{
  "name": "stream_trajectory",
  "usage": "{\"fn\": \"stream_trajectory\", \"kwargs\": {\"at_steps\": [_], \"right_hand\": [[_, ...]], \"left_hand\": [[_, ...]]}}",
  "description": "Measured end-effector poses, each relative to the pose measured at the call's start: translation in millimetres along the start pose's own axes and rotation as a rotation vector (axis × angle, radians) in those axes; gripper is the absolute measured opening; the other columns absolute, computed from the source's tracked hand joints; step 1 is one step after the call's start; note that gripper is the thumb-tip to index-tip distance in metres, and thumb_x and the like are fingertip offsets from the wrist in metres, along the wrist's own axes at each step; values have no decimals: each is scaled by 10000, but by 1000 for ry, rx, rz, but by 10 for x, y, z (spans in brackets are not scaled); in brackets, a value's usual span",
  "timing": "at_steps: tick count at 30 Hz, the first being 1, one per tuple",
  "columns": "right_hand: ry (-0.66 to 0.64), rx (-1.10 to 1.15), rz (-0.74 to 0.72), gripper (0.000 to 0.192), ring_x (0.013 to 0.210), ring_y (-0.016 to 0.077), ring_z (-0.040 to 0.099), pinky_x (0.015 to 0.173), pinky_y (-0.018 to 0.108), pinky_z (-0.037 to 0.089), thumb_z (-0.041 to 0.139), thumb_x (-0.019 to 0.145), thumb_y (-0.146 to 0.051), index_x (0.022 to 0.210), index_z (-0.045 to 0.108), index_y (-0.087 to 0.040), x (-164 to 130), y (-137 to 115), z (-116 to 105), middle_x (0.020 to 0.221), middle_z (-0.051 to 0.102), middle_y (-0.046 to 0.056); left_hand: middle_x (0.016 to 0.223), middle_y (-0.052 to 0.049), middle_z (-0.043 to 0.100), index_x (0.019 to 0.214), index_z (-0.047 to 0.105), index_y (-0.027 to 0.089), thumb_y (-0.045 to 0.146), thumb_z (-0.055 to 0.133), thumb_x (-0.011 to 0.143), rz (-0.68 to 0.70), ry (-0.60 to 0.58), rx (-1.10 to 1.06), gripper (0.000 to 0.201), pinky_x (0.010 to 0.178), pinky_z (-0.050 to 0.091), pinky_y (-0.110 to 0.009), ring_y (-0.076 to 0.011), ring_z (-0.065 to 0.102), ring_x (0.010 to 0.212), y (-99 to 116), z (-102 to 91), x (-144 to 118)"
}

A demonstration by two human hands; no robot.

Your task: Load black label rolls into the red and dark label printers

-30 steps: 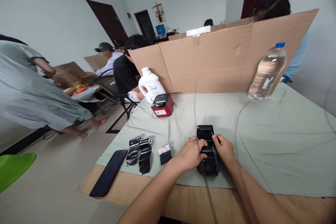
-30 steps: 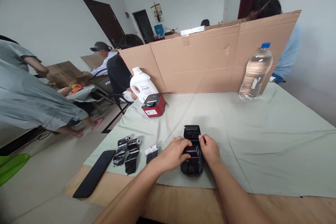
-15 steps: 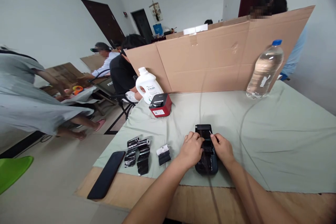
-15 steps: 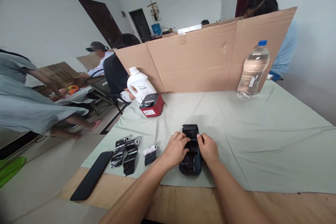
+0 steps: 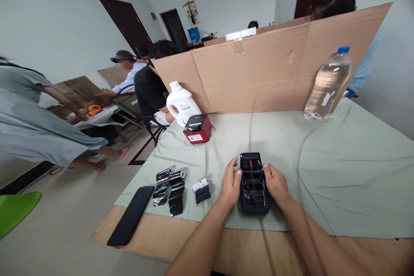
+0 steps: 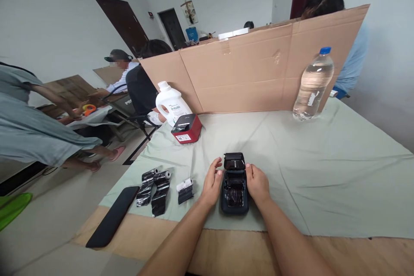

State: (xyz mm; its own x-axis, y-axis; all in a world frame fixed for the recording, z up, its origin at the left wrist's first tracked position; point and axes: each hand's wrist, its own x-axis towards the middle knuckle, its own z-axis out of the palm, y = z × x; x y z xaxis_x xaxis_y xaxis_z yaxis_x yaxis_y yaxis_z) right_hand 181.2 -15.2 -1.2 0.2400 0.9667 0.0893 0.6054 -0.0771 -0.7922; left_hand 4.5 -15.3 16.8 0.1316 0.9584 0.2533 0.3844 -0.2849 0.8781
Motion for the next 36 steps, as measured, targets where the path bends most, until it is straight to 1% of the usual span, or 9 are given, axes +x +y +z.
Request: {"fn": "stream_trajectory", "kwargs": {"at_steps": [3, 6, 9, 13, 16, 19, 22, 27, 36], "right_hand": [[15, 90, 13, 606, 756, 223, 621, 683, 297, 410, 173, 917, -583, 755, 626, -214, -12, 14, 5, 792, 704, 87], [25, 171, 42, 631, 805, 235, 630, 739, 316, 429, 173, 910, -605, 769, 641, -207, -11, 37, 16, 824, 709, 94], [18, 218, 50, 636, 838, 234, 633, 782, 325, 441, 181, 909, -604, 785, 656, -201, -9, 45, 20, 862, 712, 103], [-32, 142, -36, 521, 926, 245, 613, 849, 353, 438, 308, 897, -570, 883, 679, -205, -41, -4, 6, 935, 709, 93], [-58, 91, -102, 422, 959, 259, 589, 879, 385, 434, 457, 846, -540, 978, 662, -196, -89, -55, -1, 983, 695, 96], [-9, 156, -160, 379, 959, 254, 581, 886, 394, 441, 488, 837, -512, 978, 627, -188, -142, -77, 0, 993, 673, 104], [17, 237, -219, 334, 954, 242, 576, 868, 383, 458, 504, 840, -487, 970, 592, -192, -181, -76, 6, 989, 648, 100], [-88, 371, -185, 331, 972, 233, 589, 873, 377, 471, 523, 821, -474, 1002, 570, -201, -181, -85, -3, 1020, 640, 91], [-487, 523, -20, 633, 997, 232, 609, 891, 391, 480, 658, 721, -520, 1229, 459, -198, -116, -123, -163, 1102, 633, 78]], "left_hand": [[1385, -138, 453, 1413, 267, 202, 522, 231, 957, -5, -20, -222, 559, 1038, 361, -403, -211, 459, 1249, -46, 11, -33], [1122, -115, 610, 1336, 353, 177, 572, 199, 942, 3, 56, -291, 579, 993, 394, -387, -198, 560, 1086, -49, -13, -27], [884, -58, 624, 1216, 444, 176, 524, 250, 952, 5, 101, -291, 478, 951, 415, -375, -179, 591, 923, -71, -30, -8], [1023, -89, 589, 1121, 538, 164, 453, 413, 917, -62, 95, -16, 375, 918, 434, -366, -192, 557, 974, -102, -31, 20], [1061, -107, 594, 1088, 616, 154, 421, 387, 927, -72, -57, 305, 386, 967, 396, -423, -230, 519, 1037, -62, -47, 28], [1059, -108, 623, 1129, 619, 155, 406, 300, 955, -15, -200, 375, 442, 968, 392, -441, -240, 514, 1038, 0, -75, 20], [1171, -116, 606, 1211, 557, 152, 445, 344, 939, -3, -271, 193, 453, 998, 382, -429, -240, 513, 1105, 24, -107, 11], [1206, -80, 565, 1293, 434, 189, 513, 645, 755, -177, -458, -260, 662, 918, 448, -367, -226, 553, 1066, 17, -140, -2], [1154, -65, 564, 1233, 450, 206, 472, 757, 661, -294, -452, -502, 701, 910, 427, -336, -214, 545, 1065, 73, -116, -3]]}}
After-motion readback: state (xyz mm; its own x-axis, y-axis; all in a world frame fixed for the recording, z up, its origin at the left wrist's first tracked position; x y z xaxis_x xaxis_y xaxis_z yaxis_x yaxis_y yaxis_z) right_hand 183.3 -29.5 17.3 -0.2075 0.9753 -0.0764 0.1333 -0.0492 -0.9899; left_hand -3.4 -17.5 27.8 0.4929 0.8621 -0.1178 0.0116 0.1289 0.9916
